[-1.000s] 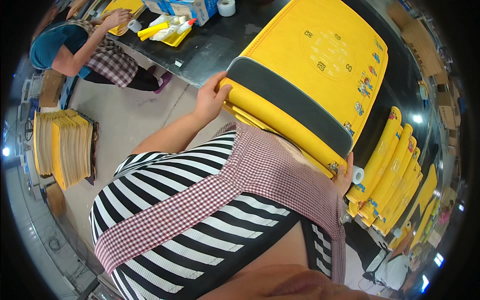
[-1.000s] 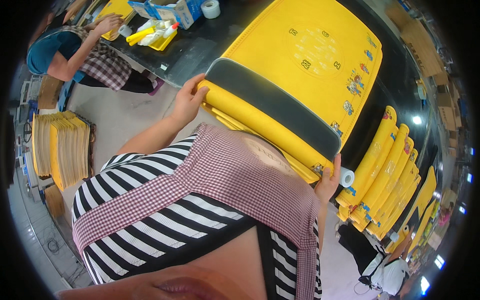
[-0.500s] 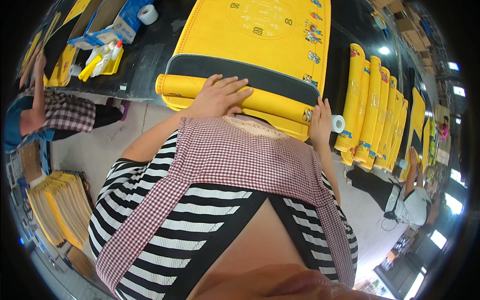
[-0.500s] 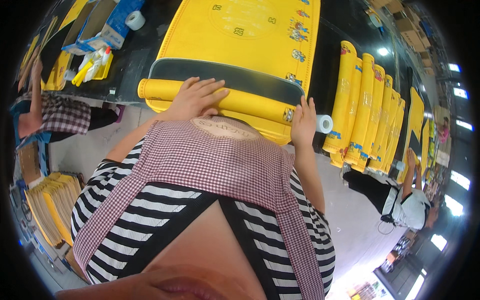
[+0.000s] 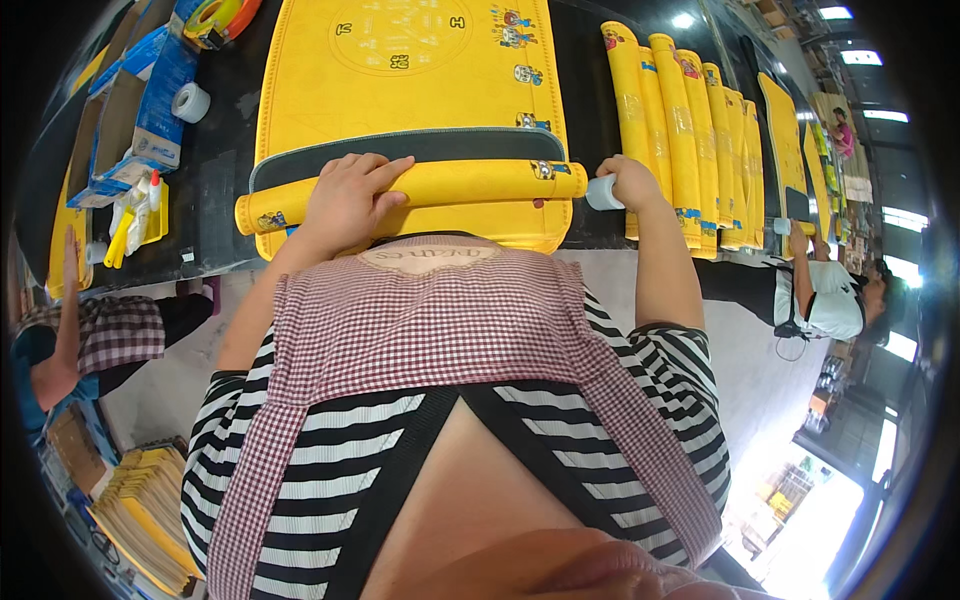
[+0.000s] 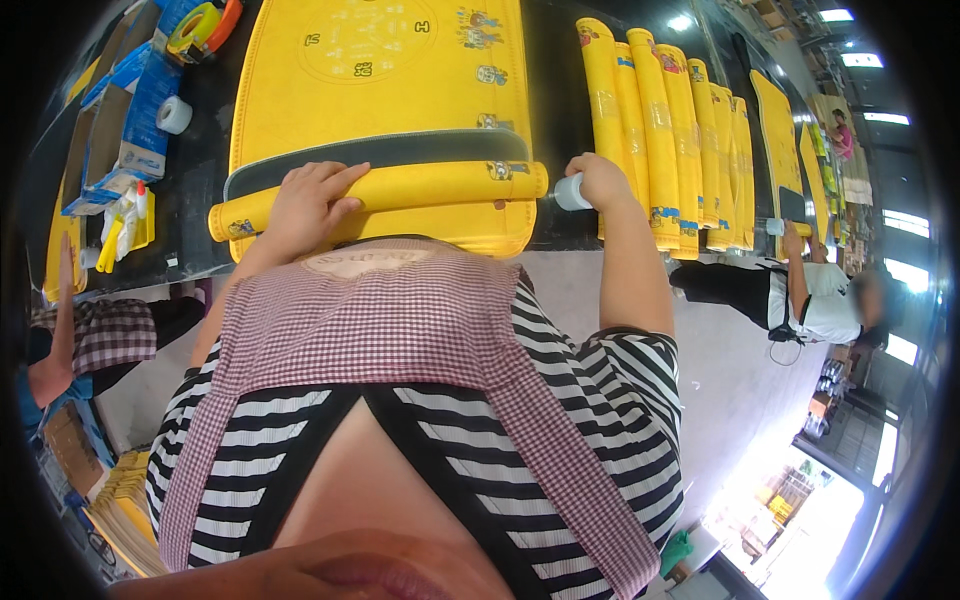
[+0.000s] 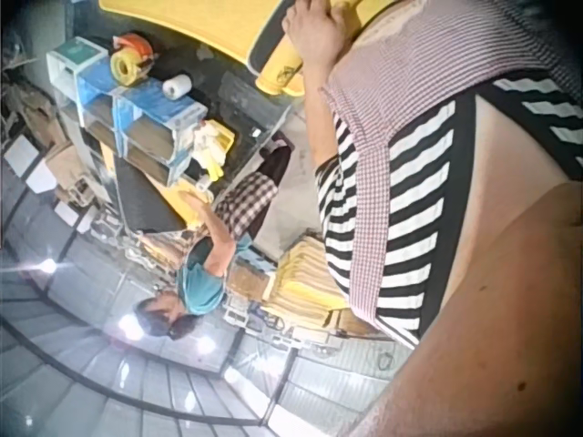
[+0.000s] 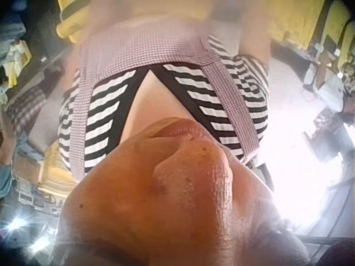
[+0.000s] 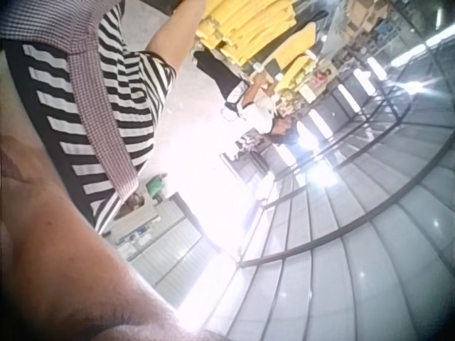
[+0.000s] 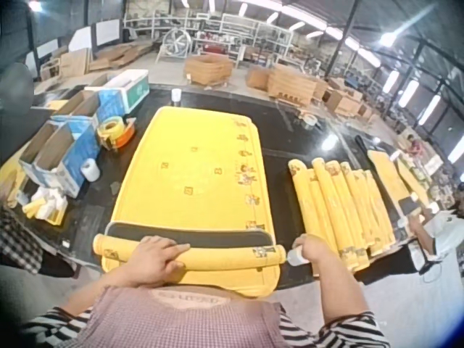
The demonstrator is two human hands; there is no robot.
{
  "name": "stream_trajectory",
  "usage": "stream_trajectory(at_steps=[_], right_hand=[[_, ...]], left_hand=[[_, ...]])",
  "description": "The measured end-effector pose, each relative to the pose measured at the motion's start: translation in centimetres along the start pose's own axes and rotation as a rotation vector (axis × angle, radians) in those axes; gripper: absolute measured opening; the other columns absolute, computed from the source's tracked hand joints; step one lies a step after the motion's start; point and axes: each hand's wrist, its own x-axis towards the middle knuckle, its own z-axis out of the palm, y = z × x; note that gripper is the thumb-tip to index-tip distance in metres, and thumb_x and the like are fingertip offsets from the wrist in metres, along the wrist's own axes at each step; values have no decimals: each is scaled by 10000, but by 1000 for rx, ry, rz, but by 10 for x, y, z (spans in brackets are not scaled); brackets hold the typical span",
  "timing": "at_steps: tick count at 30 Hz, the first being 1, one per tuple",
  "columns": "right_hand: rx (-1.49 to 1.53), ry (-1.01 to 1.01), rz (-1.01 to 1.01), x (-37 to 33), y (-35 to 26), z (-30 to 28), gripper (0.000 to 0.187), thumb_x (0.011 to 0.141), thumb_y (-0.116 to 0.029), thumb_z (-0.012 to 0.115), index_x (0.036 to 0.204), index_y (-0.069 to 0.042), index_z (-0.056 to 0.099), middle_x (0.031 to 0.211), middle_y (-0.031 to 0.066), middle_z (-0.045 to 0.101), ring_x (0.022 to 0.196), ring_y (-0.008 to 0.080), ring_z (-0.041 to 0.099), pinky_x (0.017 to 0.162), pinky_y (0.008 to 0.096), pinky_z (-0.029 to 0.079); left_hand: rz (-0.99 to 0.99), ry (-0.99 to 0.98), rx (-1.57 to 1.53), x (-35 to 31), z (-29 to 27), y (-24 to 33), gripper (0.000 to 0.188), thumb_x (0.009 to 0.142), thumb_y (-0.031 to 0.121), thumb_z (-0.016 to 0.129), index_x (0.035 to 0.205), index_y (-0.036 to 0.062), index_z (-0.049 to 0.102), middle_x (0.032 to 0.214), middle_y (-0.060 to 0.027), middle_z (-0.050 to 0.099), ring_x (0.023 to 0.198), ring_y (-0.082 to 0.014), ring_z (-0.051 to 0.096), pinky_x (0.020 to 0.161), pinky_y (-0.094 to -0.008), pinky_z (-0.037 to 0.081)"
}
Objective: The person repeatedly rolls a yellow mat with a black backing on a table, secures it with tape, and stacks it with other rolled mats. They handle the mat and tape by hand throughout the process.
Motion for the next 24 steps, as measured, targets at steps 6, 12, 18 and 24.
stream_trajectory(at_steps=[6, 12, 18, 24], right_hand=[[669, 464, 67, -19, 31, 11, 224, 923, -10, 625, 1142, -56, 629, 1095, 148, 719, 1018, 286, 720, 867, 389, 579], [1365, 305, -404, -12, -99, -11, 248, 960, -45, 688, 1207, -44, 675, 1136, 102, 716, 1028, 183, 709, 877, 307, 583], [1082, 172, -789, 7, -243, 28, 359, 818, -40, 825, 1165, -68, 738, 1124, 75, 739, 1000, 187, 703, 889, 295, 547], [914, 196, -718, 32, -241, 44, 216, 852, -78, 809, 1047, -38, 728, 982, 63, 738, 865, 172, 697, 785, 323, 557]], left_hand=[[23, 20, -9, 3, 1, 2, 463, 986, 314, 678, 1420, 153, 656, 1263, -96, 695, 1206, -292, 607, 1082, -440, 418], [0, -40, -16, 6, -4, -3, 475, 1012, 357, 643, 1440, 151, 644, 1266, -103, 686, 1200, -300, 608, 1078, -444, 420], [41, -7, -14, 6, -2, -7, 502, 1012, 397, 635, 1464, 179, 630, 1288, -100, 667, 1217, -296, 611, 1097, -439, 418], [96, 329, -315, 4, -7, -1, 542, 896, 327, 792, 1392, 150, 666, 1288, -123, 658, 1192, -327, 616, 1039, -441, 471]])
